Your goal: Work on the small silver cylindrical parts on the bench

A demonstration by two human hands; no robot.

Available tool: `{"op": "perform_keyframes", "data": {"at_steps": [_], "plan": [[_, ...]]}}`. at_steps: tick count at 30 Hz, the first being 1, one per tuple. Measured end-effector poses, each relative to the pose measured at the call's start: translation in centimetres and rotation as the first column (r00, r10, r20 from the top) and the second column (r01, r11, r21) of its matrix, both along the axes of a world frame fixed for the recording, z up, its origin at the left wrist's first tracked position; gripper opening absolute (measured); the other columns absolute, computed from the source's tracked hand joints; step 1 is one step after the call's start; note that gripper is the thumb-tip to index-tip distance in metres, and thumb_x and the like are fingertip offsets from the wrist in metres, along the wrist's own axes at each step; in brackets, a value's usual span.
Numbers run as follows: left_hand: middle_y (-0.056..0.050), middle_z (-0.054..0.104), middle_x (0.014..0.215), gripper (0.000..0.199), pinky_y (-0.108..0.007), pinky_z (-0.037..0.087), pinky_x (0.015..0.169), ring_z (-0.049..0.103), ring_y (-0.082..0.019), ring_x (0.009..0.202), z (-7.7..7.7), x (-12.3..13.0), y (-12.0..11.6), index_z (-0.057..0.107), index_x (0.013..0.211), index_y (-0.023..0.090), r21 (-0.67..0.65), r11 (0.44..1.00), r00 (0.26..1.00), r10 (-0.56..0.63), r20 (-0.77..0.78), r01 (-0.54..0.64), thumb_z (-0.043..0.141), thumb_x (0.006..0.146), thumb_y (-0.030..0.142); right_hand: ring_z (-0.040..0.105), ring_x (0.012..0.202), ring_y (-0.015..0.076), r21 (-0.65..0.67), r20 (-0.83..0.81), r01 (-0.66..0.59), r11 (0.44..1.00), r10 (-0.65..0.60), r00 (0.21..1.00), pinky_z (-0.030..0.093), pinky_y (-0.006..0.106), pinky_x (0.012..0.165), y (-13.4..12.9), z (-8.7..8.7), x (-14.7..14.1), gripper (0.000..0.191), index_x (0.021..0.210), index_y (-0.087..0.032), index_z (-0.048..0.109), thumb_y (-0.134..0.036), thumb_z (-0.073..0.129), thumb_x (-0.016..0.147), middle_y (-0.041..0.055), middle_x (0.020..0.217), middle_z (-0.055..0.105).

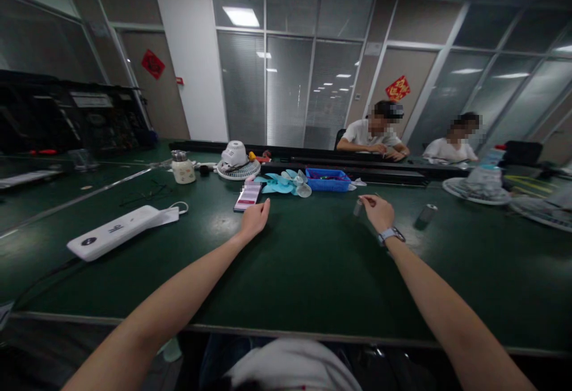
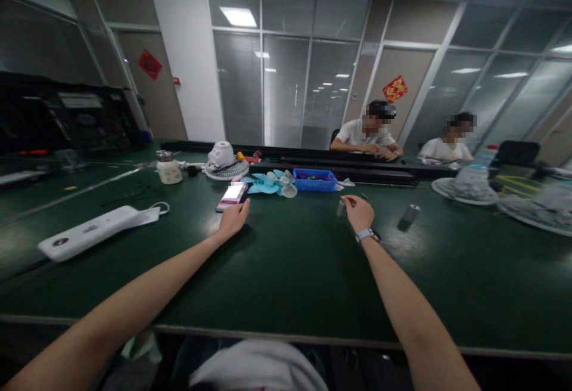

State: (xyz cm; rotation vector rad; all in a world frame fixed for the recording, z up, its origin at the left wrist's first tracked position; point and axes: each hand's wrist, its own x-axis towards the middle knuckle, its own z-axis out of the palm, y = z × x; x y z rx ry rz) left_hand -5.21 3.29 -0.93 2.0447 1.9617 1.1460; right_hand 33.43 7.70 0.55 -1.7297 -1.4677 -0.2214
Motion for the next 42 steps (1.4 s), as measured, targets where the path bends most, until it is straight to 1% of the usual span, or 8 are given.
{"op": "perform_keyframes", "data": {"at_steps": [12,17,24,26,28,32,37,42], "plan": [[-0.006,0.060,0.060,0.062,-0.029,0.023,0.055,0.052,-0.017,0.058,-0.1,-0.1,0.1,0.055,0.055,0.018,-0.016,0.999,1.000,-0.031,0.000,0.031,0.024,0.096,0.053,0.068,0.086,0.0269,-0.097,-0.025,0.047,0.994,-0.050,0.998,0.049,0.033,0.072,0.0,-0.1,0.0,0.040,0.099,-0.023,0.077,-0.051,0.051,0.088,0.0109,0.094,0.074],[-0.005,0.059,0.059,0.061,-0.029,0.025,0.054,0.053,-0.018,0.058,-0.1,-0.2,0.1,0.055,0.055,0.018,-0.060,0.996,0.998,-0.070,0.008,0.070,0.025,0.095,0.054,0.068,0.094,0.0265,-0.134,-0.147,-0.116,0.984,0.096,0.985,0.051,0.033,0.078,0.7,-1.8,1.0,0.051,0.114,-0.022,0.071,-0.057,0.064,0.077,0.0094,0.101,0.074],[-0.002,0.063,0.067,0.048,-0.026,0.035,0.059,0.056,-0.016,0.064,0.4,0.9,-1.2,0.067,0.077,0.018,0.023,0.975,0.967,-0.222,0.126,0.221,0.041,0.091,0.057,0.069,0.088,0.0253,-0.060,-0.368,-0.286,0.956,0.245,0.897,0.053,0.034,0.081,0.1,-1.5,-1.6,0.044,0.097,-0.014,0.072,-0.049,0.072,0.070,0.0117,0.096,0.074],[-0.002,0.066,0.077,0.044,-0.025,0.039,0.060,0.056,-0.015,0.066,0.9,1.7,-2.2,0.069,0.095,0.019,0.080,0.944,0.923,-0.329,0.199,0.319,0.051,0.086,0.058,0.069,0.086,0.0240,0.000,-0.421,-0.482,0.876,0.437,0.795,0.053,0.034,0.080,-1.6,-0.7,-4.8,0.045,0.097,-0.014,0.071,-0.051,0.073,0.070,0.0112,0.097,0.074],[-0.003,0.066,0.087,0.046,-0.025,0.041,0.061,0.055,-0.013,0.067,1.4,2.6,-3.2,0.068,0.109,0.020,0.114,0.895,0.862,-0.446,0.241,0.431,0.059,0.082,0.057,0.069,0.086,0.0224,0.014,-0.423,-0.699,0.715,0.638,0.644,0.053,0.033,0.080,-4.1,-0.1,-8.6,0.045,0.098,-0.015,0.071,-0.050,0.074,0.070,0.0095,0.098,0.073],[-0.005,0.067,0.094,0.040,-0.025,0.043,0.064,0.057,-0.014,0.074,2.0,3.5,-4.4,0.074,0.104,0.021,0.083,0.770,0.720,-0.624,0.303,0.633,0.069,0.078,0.051,0.067,0.084,0.0204,-0.095,-0.328,-0.889,0.448,0.829,0.453,0.052,0.032,0.077,-9.0,-0.1,-14.2,0.042,0.103,-0.018,0.071,-0.048,0.074,0.073,0.0054,0.096,0.073],[-0.008,0.070,0.088,0.032,-0.027,0.047,0.070,0.062,-0.018,0.081,2.2,2.9,-3.9,0.078,0.093,0.017,-0.024,0.592,0.530,-0.702,0.476,0.806,0.076,0.073,0.042,0.065,0.081,0.0191,-0.134,-0.327,-0.893,0.429,0.832,0.449,0.050,0.031,0.074,-11.3,-0.7,-15.3,0.040,0.100,-0.017,0.070,-0.047,0.074,0.074,0.0044,0.092,0.072],[-0.007,0.069,0.087,0.033,-0.026,0.047,0.070,0.062,-0.017,0.080,3.2,2.6,-4.2,0.078,0.096,0.018,-0.101,0.535,0.516,-0.722,0.462,0.839,0.078,0.071,0.039,0.064,0.083,0.0186,-0.158,-0.267,-0.879,0.450,0.837,0.477,0.048,0.030,0.075,-11.7,-0.2,-15.3,0.035,0.098,-0.018,0.070,-0.046,0.072,0.077,0.0032,0.093,0.072]]}}
